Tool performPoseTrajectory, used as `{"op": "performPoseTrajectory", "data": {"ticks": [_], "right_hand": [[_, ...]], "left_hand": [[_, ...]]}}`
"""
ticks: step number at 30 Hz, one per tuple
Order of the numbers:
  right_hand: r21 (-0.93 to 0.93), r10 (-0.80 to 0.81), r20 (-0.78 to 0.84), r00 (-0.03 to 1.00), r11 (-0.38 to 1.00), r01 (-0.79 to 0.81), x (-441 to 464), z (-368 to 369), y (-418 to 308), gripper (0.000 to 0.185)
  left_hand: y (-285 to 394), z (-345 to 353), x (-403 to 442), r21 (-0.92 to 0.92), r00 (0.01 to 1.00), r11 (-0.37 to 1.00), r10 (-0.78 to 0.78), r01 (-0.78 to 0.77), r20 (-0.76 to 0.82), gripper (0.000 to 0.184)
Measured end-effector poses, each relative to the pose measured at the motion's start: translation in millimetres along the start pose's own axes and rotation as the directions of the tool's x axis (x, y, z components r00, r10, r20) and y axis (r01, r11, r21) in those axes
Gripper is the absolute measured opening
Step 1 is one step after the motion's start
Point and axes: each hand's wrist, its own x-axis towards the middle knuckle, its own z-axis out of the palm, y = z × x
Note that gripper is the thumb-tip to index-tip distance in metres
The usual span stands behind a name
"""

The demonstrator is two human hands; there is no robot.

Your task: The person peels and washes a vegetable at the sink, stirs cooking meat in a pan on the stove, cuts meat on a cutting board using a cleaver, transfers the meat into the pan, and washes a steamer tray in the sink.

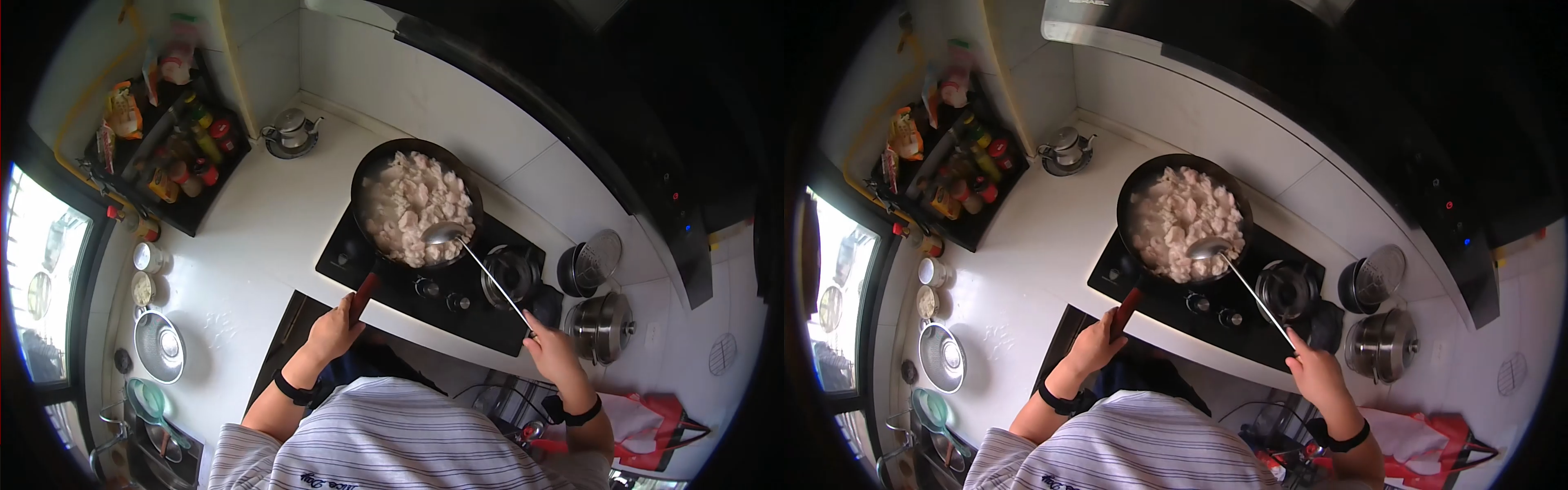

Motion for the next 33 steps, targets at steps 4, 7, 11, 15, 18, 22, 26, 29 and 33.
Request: {"op": "performPoseTrajectory", "data": {"ticks": [4,7,11,15,18,22,26,29,33], "right_hand": [[0.209,0.074,0.004,0.997,0.975,-0.073,-12,-1,10,0.048],[0.566,0.259,0.114,0.959,0.776,-0.277,5,11,8,0.035],[0.693,0.208,0.257,0.944,0.641,-0.33,47,41,10,0.034],[0.833,0.077,0.391,0.917,0.395,-0.388,71,87,12,0.034],[0.873,-0.041,0.479,0.877,0.134,-0.47,78,88,-3,0.035],[0.687,-0.395,0.524,0.755,-0.328,-0.648,94,102,0,0.039],[0.534,-0.561,0.442,0.7,-0.462,-0.708,96,116,-13,0.046],[0.453,-0.614,0.372,0.697,-0.535,-0.713,90,123,-25,0.046],[0.348,-0.638,0.295,0.711,-0.622,-0.702,76,121,-29,0.046]], "left_hand": [[-4,4,0,0.019,1.0,1.0,0.008,-0.008,-0.014,0.066],[-4,4,1,0.023,1.0,1.0,0.001,-0.001,-0.004,0.067],[-3,2,2,0.047,1.0,0.999,-0.005,0.004,0.013,0.068],[-1,-3,0,0.064,1.0,0.998,0.011,-0.012,0.004,0.068],[-3,1,-3,0.045,1.0,0.999,0.009,-0.008,-0.008,0.067],[-5,5,-3,0.035,0.999,0.999,0.022,-0.02,-0.038,0.066],[-1,1,-2,0.029,1.0,1.0,0.014,-0.014,-0.025,0.067],[0,-1,-1,0.038,1.0,0.999,-0.008,0.008,-0.001,0.067],[2,-2,-2,0.04,1.0,0.999,-0.003,0.003,-0.003,0.068]]}}
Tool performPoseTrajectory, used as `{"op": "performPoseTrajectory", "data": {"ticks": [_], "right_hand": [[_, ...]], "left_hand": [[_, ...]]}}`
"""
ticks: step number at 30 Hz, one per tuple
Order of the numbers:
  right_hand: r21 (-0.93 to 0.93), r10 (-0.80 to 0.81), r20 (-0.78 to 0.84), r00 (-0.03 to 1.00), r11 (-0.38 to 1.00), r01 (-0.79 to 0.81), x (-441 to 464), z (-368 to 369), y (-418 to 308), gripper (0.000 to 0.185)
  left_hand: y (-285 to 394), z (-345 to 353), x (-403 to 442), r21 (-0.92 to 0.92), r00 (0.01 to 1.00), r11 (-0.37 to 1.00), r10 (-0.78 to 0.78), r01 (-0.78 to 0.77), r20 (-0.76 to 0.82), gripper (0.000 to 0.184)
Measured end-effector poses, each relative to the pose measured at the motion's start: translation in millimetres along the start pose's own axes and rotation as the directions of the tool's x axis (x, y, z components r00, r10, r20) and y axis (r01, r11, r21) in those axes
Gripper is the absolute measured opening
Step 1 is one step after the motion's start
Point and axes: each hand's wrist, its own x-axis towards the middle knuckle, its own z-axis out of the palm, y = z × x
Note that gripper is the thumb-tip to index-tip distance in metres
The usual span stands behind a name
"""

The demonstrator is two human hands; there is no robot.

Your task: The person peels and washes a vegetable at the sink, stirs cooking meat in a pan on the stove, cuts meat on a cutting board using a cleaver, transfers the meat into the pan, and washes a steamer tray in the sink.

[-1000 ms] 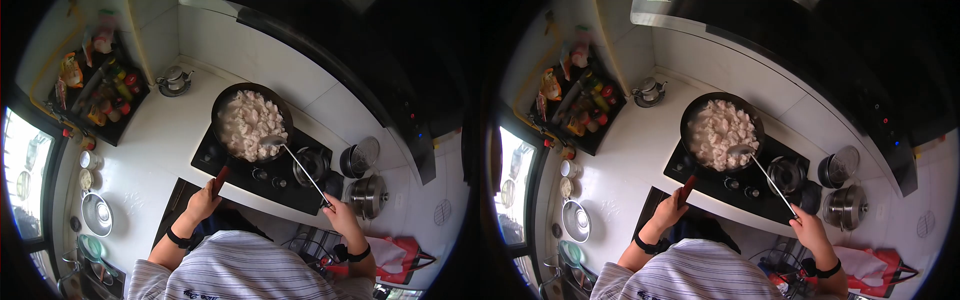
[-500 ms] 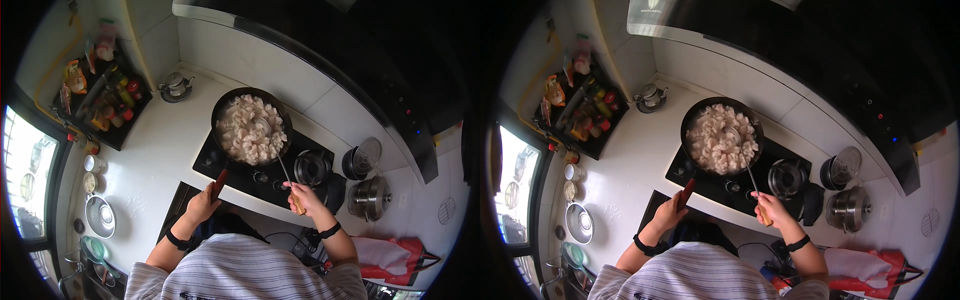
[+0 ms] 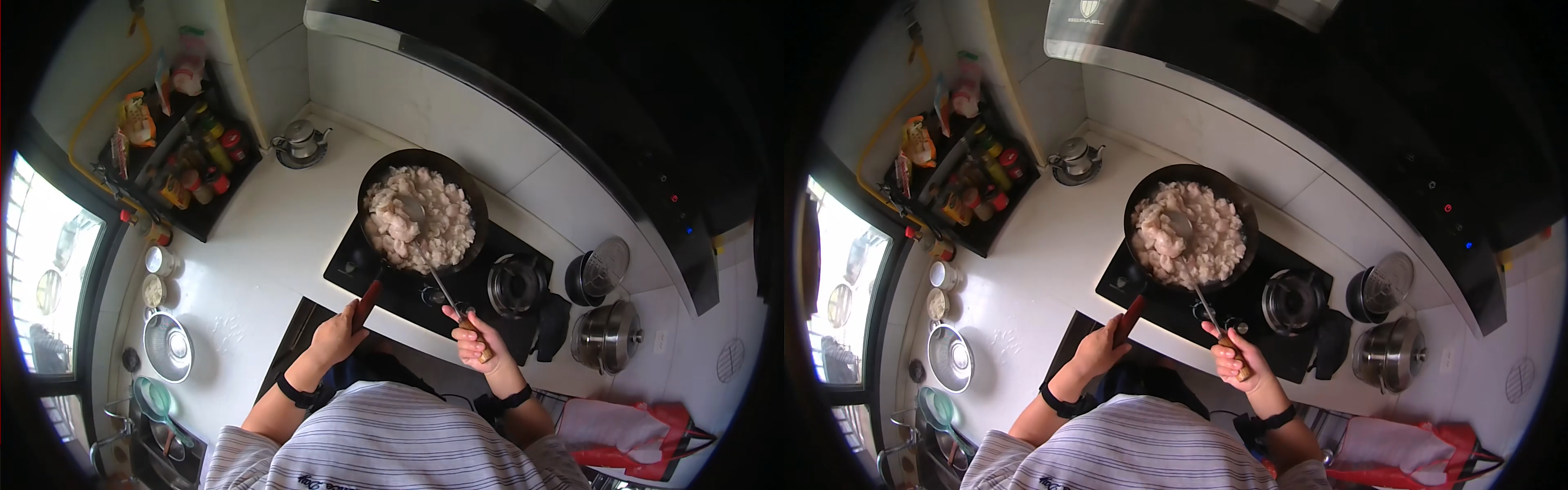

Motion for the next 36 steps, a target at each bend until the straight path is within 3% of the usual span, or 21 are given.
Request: {"op": "performPoseTrajectory", "data": {"ticks": [3,7,9,11,13,14,16,19,23,26,29,30,32,36], "right_hand": [[0.004,-0.027,-0.014,1.0,1.0,0.027,-14,8,3,0.046],[-0.132,-0.1,-0.065,0.993,0.987,0.091,-29,14,-3,0.046],[-0.326,-0.172,-0.122,0.977,0.937,0.125,-34,17,-6,0.046],[-0.345,-0.205,-0.154,0.967,0.928,0.142,-35,28,-4,0.045],[-0.658,-0.409,-0.29,0.865,0.742,0.13,-35,41,2,0.039],[-0.657,-0.411,-0.292,0.864,0.743,0.132,-35,38,3,0.039],[-0.965,-0.672,-0.256,0.695,0.221,-0.142,-34,29,4,0.035],[-0.969,-0.732,-0.243,0.636,0.157,-0.19,-50,33,8,0.038],[-0.946,-0.704,-0.294,0.647,0.12,-0.3,-64,36,10,0.037],[-0.926,-0.666,-0.36,0.654,0.169,-0.337,-52,19,11,0.037],[-0.912,-0.547,-0.37,0.751,0.369,-0.181,-32,-1,13,0.036],[-0.912,-0.545,-0.368,0.753,0.369,-0.179,-30,0,12,0.036],[-0.648,-0.316,-0.332,0.889,0.761,0.028,-25,2,10,0.036],[-0.469,-0.199,-0.263,0.944,0.882,0.055,-29,-3,7,0.039]], "left_hand": [[0,-1,-2,0.01,1.0,1.0,0.002,-0.002,-0.002,0.068],[1,-2,-2,0.023,1.0,1.0,0.001,-0.001,-0.004,0.068],[-1,0,-1,0.023,1.0,1.0,0.006,-0.006,-0.006,0.068],[-1,0,-1,0.025,1.0,1.0,0.011,-0.011,-0.003,0.068],[-1,0,-1,0.031,1.0,0.999,0.016,-0.016,-0.002,0.068],[-1,-1,-1,0.031,1.0,0.999,0.018,-0.018,0.0,0.068],[1,-3,-1,0.036,1.0,0.999,-0.002,0.001,0.017,0.068],[-1,-1,-1,0.029,1.0,1.0,0.013,-0.012,-0.004,0.069],[-2,1,-1,0.027,1.0,1.0,-0.003,0.002,0.008,0.069],[-2,1,0,0.031,1.0,0.999,0.006,-0.006,-0.001,0.069],[-1,1,0,0.037,1.0,0.999,-0.02,0.019,0.022,0.07],[-2,2,0,0.038,1.0,0.999,-0.011,0.01,0.018,0.069],[-4,2,0,0.045,1.0,0.999,-0.007,0.006,0.014,0.069],[-4,2,-3,0.033,1.0,0.999,0.019,-0.019,-0.008,0.068]]}}
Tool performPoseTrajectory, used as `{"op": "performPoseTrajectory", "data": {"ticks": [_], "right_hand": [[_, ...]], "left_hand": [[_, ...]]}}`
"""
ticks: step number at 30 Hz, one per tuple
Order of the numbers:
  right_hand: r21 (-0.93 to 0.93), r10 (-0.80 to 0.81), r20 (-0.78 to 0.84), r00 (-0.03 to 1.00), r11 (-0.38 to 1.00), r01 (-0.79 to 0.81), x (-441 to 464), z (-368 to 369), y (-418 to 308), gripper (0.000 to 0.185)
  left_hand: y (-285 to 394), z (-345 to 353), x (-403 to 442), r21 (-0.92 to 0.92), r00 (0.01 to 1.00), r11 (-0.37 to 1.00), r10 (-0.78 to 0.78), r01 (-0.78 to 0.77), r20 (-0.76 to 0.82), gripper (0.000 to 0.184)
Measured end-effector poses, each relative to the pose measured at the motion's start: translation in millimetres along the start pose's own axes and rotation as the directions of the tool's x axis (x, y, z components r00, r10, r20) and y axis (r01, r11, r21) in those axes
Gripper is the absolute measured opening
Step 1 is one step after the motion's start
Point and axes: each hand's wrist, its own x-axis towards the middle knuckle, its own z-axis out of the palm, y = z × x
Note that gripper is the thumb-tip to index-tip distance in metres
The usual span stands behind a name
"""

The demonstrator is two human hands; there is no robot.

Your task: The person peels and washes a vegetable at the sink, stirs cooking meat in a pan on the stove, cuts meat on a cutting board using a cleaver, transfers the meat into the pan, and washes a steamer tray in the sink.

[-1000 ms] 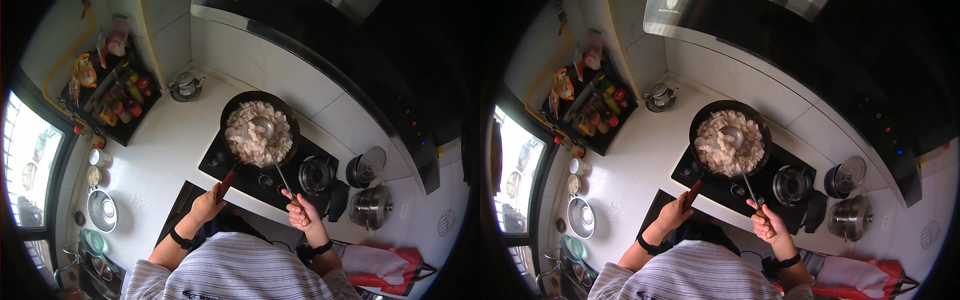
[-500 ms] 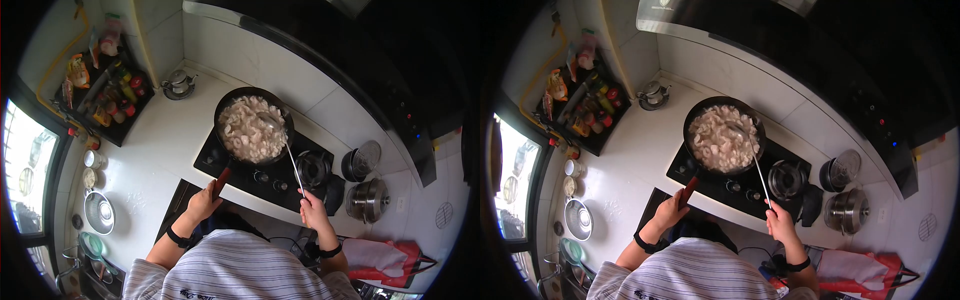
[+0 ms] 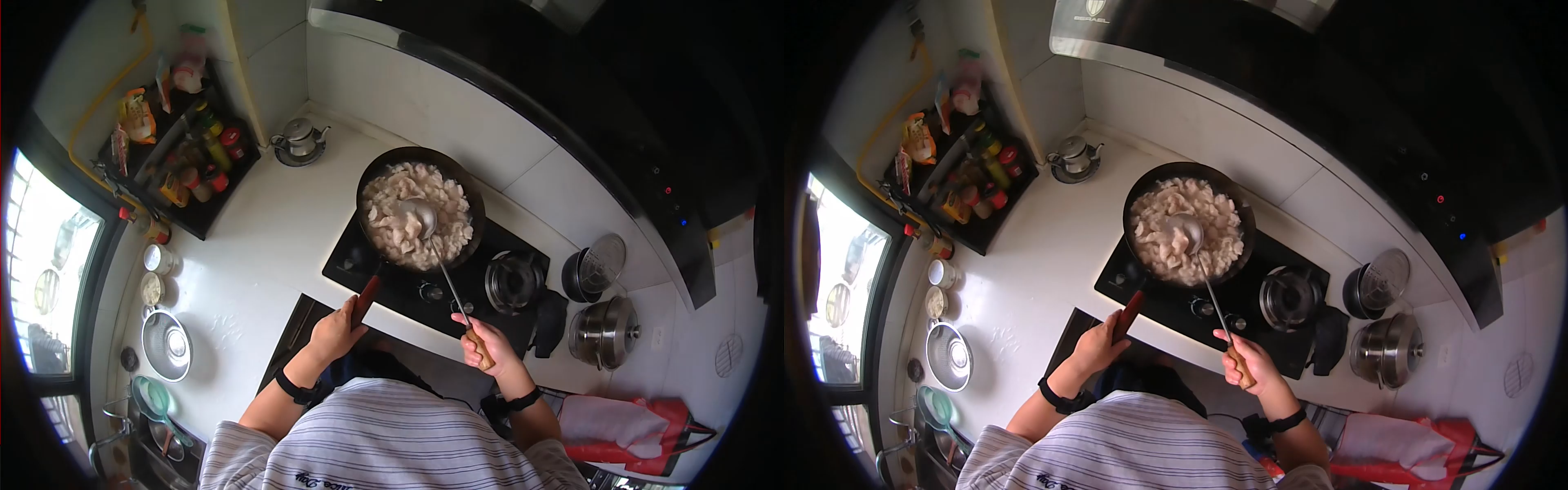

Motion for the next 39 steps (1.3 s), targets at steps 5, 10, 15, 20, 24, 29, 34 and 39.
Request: {"op": "performPoseTrajectory", "data": {"ticks": [5,10,15,20,24,29,34,39], "right_hand": [[-0.088,-0.03,-0.046,0.999,0.996,0.026,-27,12,5,0.041],[0.055,-0.014,0.049,0.999,0.998,0.011,-39,4,14,0.044],[0.386,-0.013,0.219,0.976,0.919,-0.074,-43,-4,17,0.047],[0.343,-0.062,0.232,0.971,0.939,-0.022,-39,-6,16,0.047],[-0.213,-0.215,-0.076,0.974,0.957,0.195,-20,11,8,0.04],[-0.793,-0.536,-0.322,0.78,0.603,0.087,13,9,-13,0.042],[-0.912,-0.657,-0.374,0.654,0.39,-0.129,18,-1,-36,0.045],[-0.865,-0.558,-0.445,0.701,0.47,-0.175,14,-8,-26,0.05]], "left_hand": [[1,-1,-4,0.002,1.0,1.0,0.014,-0.014,-0.018,0.068],[-1,0,-6,-0.009,0.998,1.0,0.029,-0.029,-0.051,0.067],[2,-3,-5,-0.011,1.0,1.0,0.006,-0.006,-0.029,0.067],[1,-2,-5,-0.009,1.0,1.0,0.0,0.0,-0.018,0.067],[0,-1,-4,-0.012,1.0,1.0,0.007,-0.007,-0.019,0.067],[1,-4,-6,-0.011,1.0,1.0,-0.008,0.008,0.014,0.067],[-3,0,-8,-0.029,1.0,1.0,0.004,-0.004,-0.018,0.068],[-7,2,-10,-0.025,1.0,1.0,0.008,-0.009,-0.02,0.069]]}}
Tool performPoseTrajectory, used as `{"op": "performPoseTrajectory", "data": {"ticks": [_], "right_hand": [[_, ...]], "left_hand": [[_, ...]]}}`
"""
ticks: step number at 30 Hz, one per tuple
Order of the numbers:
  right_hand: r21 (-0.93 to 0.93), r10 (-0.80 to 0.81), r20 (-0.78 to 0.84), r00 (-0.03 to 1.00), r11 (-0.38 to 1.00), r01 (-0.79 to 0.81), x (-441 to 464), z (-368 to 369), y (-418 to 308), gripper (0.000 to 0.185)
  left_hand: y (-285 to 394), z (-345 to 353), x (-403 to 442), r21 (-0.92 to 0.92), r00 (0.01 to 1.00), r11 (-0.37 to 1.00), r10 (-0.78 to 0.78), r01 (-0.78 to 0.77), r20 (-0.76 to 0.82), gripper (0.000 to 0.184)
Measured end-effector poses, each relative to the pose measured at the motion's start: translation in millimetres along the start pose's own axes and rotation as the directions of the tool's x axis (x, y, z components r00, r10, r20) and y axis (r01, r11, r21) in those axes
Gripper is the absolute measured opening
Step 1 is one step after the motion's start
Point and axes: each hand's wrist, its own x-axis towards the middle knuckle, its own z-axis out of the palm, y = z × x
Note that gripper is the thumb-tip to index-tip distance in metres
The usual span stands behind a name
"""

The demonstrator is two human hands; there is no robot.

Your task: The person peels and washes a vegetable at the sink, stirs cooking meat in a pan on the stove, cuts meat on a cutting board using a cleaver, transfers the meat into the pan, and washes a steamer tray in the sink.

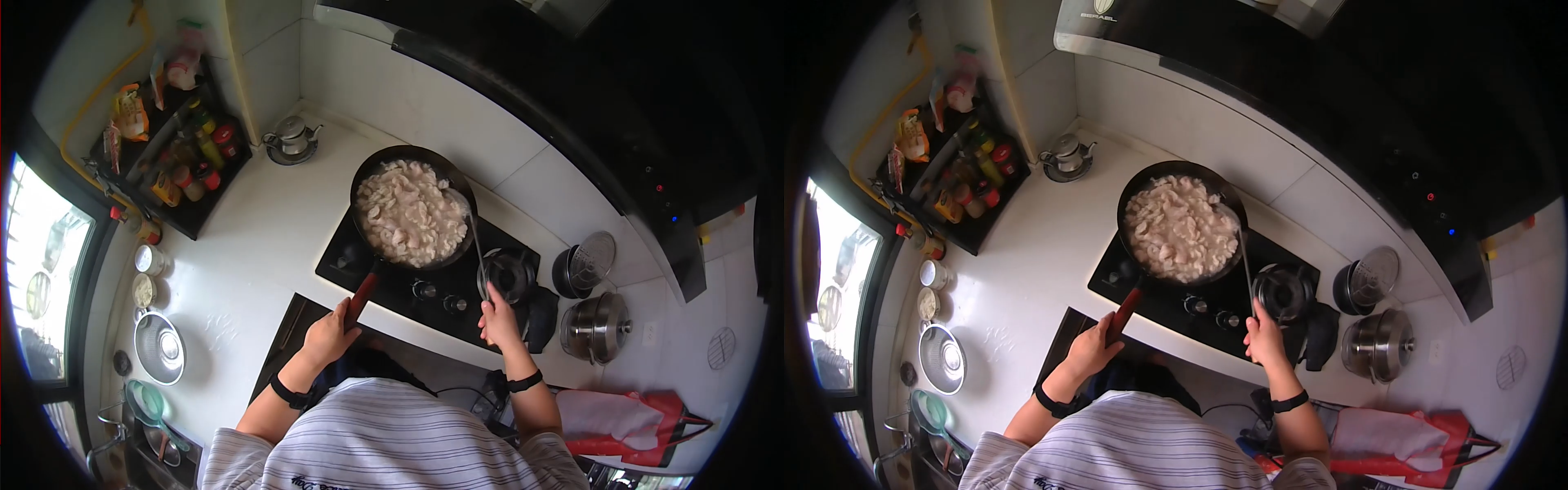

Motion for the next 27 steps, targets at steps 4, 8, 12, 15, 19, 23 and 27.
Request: {"op": "performPoseTrajectory", "data": {"ticks": [4,8,12,15,19,23,27], "right_hand": [[0.382,0.075,0.248,0.966,0.909,-0.168,-17,2,-1,0.043],[0.552,0.132,0.665,0.735,0.575,-0.603,-22,-5,-26,0.039],[0.56,-0.188,0.828,0.528,0.269,-0.783,-3,10,-17,0.039],[0.56,-0.31,0.813,0.492,0.19,-0.807,4,23,-26,0.042],[0.582,-0.39,0.767,0.509,0.092,-0.808,10,22,-41,0.044],[0.662,-0.33,0.739,0.587,0.197,-0.723,17,8,-53,0.044],[0.705,-0.257,0.709,0.657,0.294,-0.646,13,1,-63,0.045]], "left_hand": [[-2,2,0,-0.008,1.0,1.0,0.022,-0.022,-0.013,0.071],[0,1,1,-0.001,1.0,1.0,0.017,-0.017,-0.009,0.072],[1,-1,2,-0.001,1.0,1.0,0.004,-0.004,0.012,0.072],[2,-3,1,0.003,1.0,1.0,-0.001,0.001,0.021,0.072],[2,-4,0,0.002,1.0,1.0,0.007,-0.007,0.022,0.072],[2,-2,-1,0.001,1.0,1.0,0.013,-0.013,-0.001,0.072],[3,-3,0,0.009,1.0,1.0,-0.002,0.001,0.01,0.072]]}}
